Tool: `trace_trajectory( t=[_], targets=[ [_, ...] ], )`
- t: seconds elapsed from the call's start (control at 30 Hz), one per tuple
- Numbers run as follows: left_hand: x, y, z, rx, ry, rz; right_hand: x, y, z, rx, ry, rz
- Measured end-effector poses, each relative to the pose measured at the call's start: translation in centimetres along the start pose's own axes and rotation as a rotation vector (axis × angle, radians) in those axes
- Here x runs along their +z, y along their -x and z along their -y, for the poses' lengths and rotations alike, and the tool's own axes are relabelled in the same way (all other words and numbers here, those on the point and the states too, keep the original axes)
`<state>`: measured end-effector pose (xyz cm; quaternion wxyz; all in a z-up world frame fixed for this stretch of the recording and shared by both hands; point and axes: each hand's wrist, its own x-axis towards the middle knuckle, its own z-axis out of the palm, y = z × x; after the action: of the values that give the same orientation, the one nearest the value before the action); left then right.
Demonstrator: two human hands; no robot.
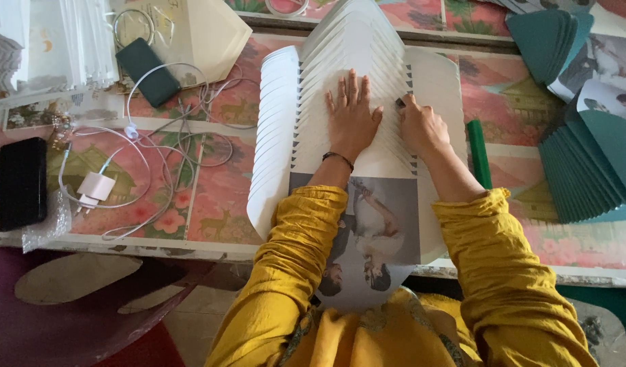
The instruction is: Folding the flaps of printed cards to create finished products and stacking them on a table.
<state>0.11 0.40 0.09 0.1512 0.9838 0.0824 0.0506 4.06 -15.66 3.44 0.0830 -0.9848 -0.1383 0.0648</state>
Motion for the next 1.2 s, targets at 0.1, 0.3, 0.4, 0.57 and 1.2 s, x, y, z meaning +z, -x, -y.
trace_trajectory(
  t=[0.1, 0.3, 0.4, 0.57, 1.2],
  targets=[
    [0.2, -0.1, 0.0, -0.003, -0.002, 0.004, 1.7, -1.9, -0.4, 0.073, 0.046, -0.004],
    [-0.1, 0.0, 0.0, -0.006, 0.014, 0.008, 0.9, -0.4, 1.3, 0.078, 0.072, 0.034],
    [0.3, -0.1, -0.1, -0.017, -0.035, 0.014, 0.4, -0.1, 1.6, 0.093, 0.073, 0.041],
    [-0.1, 0.2, -0.1, -0.006, -0.02, 0.008, 0.9, -0.9, 1.8, 0.079, 0.103, 0.017],
    [2.0, -0.6, 0.4, 0.028, -0.093, -0.147, -1.7, -1.0, 4.9, 0.162, 0.161, 0.19]
  ],
)
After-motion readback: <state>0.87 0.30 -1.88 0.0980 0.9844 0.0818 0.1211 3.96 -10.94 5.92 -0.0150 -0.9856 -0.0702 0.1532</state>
